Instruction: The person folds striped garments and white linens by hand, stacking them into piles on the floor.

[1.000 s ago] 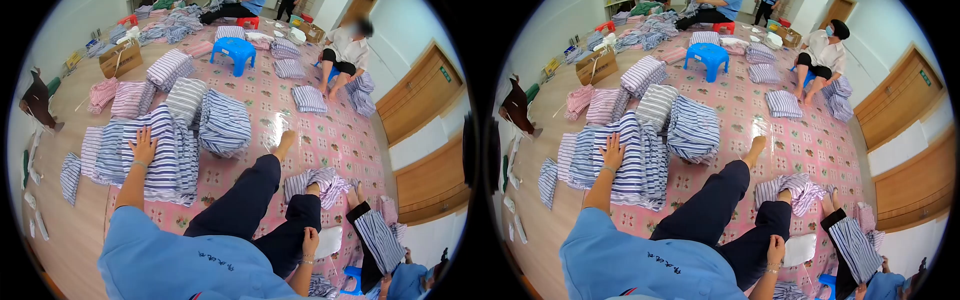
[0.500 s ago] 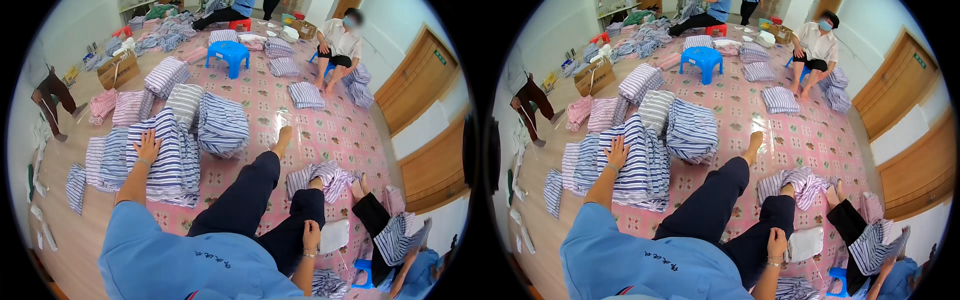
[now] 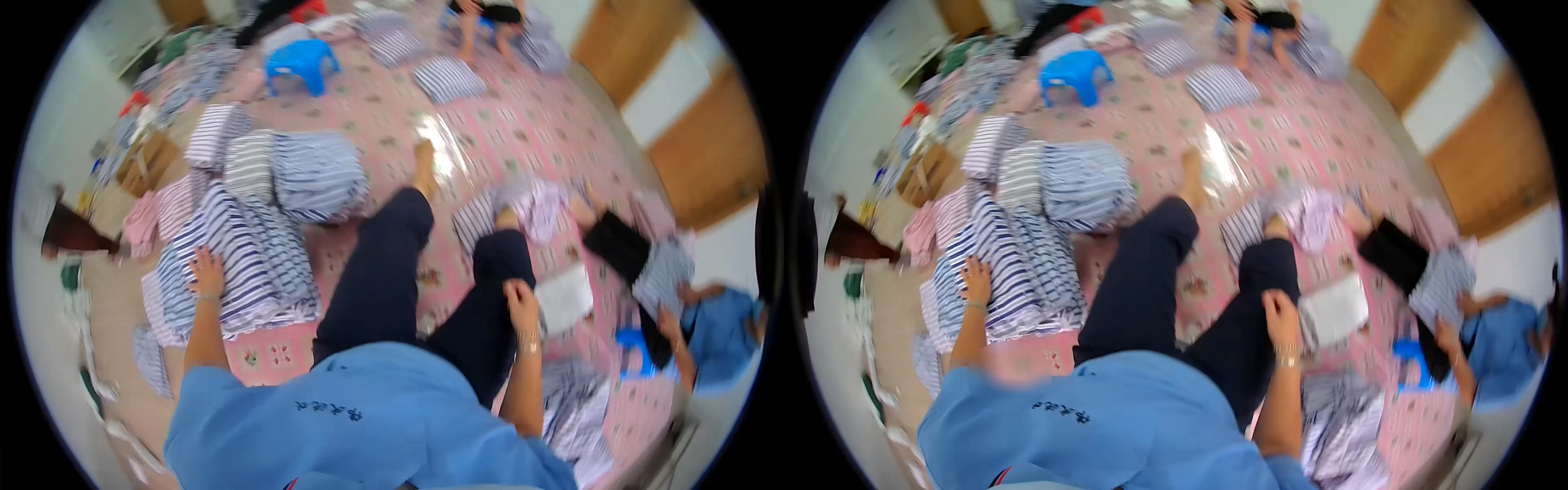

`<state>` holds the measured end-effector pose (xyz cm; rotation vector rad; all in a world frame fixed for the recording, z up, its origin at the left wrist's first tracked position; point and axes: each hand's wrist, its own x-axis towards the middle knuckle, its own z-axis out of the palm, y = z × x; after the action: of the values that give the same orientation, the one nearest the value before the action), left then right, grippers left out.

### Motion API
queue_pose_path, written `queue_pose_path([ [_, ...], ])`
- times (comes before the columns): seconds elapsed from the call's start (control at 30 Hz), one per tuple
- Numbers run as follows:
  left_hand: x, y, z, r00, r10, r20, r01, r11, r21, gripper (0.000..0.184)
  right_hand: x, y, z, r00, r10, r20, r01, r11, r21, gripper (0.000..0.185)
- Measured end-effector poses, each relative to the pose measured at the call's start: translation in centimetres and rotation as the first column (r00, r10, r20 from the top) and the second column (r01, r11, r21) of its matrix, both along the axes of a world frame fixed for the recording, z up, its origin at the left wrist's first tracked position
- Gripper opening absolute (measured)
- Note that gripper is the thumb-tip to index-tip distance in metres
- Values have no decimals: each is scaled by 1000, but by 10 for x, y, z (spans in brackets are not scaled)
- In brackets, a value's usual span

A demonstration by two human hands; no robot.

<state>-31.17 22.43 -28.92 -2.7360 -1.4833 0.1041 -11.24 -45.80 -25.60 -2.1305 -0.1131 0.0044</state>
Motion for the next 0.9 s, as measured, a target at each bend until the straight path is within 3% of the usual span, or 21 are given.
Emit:
queue_pose_path([
  [0.03,11,-13,24,998,47,32,-45,997,-59,58,-1,1,17,988,-13,-152,31,992,119,19],
  [0.07,18,-12,20,1000,-18,-16,17,998,-67,58,2,-7,11,994,-11,-107,32,981,193,18],
  [0.13,26,3,18,975,-122,184,100,987,128,56,8,-16,21,981,-72,-182,109,973,202,17],
  [0.17,47,-25,45,959,-139,247,117,988,103,55,16,-22,18,972,-118,-202,159,966,202,18],
  [0.23,86,-62,70,881,-334,336,288,940,181,54,36,-26,17,954,-170,-248,219,957,188,18],
  [0.3,132,-129,103,776,-492,395,447,871,205,54,64,-28,8,980,-119,-158,142,979,143,16],
  [0.33,153,-152,108,637,-634,439,590,767,251,52,81,-27,4,979,-119,-166,142,980,139,16],
  [0.37,169,-185,105,620,-714,325,592,697,404,50,100,-24,0,977,-75,-199,95,991,92,18],
  [0.4,188,-212,106,451,-752,481,731,620,284,47,119,-18,-4,974,-22,-227,34,998,51,22],
  [0.43,201,-237,97,447,-709,545,787,601,137,45,136,-16,-19,977,12,-213,2,998,65,22],
  [0.47,218,-269,96,337,-836,434,815,489,310,43,162,-16,-46,995,44,-91,-42,999,31,30],
  [0.5,236,-293,104,452,-804,387,871,492,5,42,192,-6,-63,995,90,48,-91,996,12,38],
  [0.53,242,-299,81,305,-821,483,929,367,38,37,219,-7,-88,999,16,-32,-17,999,-32,53],
  [0.57,240,-302,79,325,-814,482,915,399,56,31,246,-7,-112,992,-59,-111,50,996,-80,68],
  [0.6,242,-303,72,374,-784,496,890,454,47,28,264,-6,-124,969,-120,-218,124,992,4,79],
  [0.63,243,-300,68,415,-752,512,869,494,22,26,306,-42,-225,953,-172,-249,210,968,138,84],
  [0.7,239,-293,69,453,-733,508,863,503,-44,23,307,-14,-172,877,-390,-282,333,915,-229,88],
  [0.73,236,-288,66,446,-721,530,863,504,-40,21,312,-9,-182,887,-366,-283,316,926,-209,88],
  [0.8,234,-286,63,464,-708,533,853,519,-53,20,328,-14,-212,920,-384,-79,333,871,-360,81],
  [0.9,238,-284,64,500,-695,517,837,541,-82,19,342,-10,-204,844,-501,-190,379,809,-450,67],
])
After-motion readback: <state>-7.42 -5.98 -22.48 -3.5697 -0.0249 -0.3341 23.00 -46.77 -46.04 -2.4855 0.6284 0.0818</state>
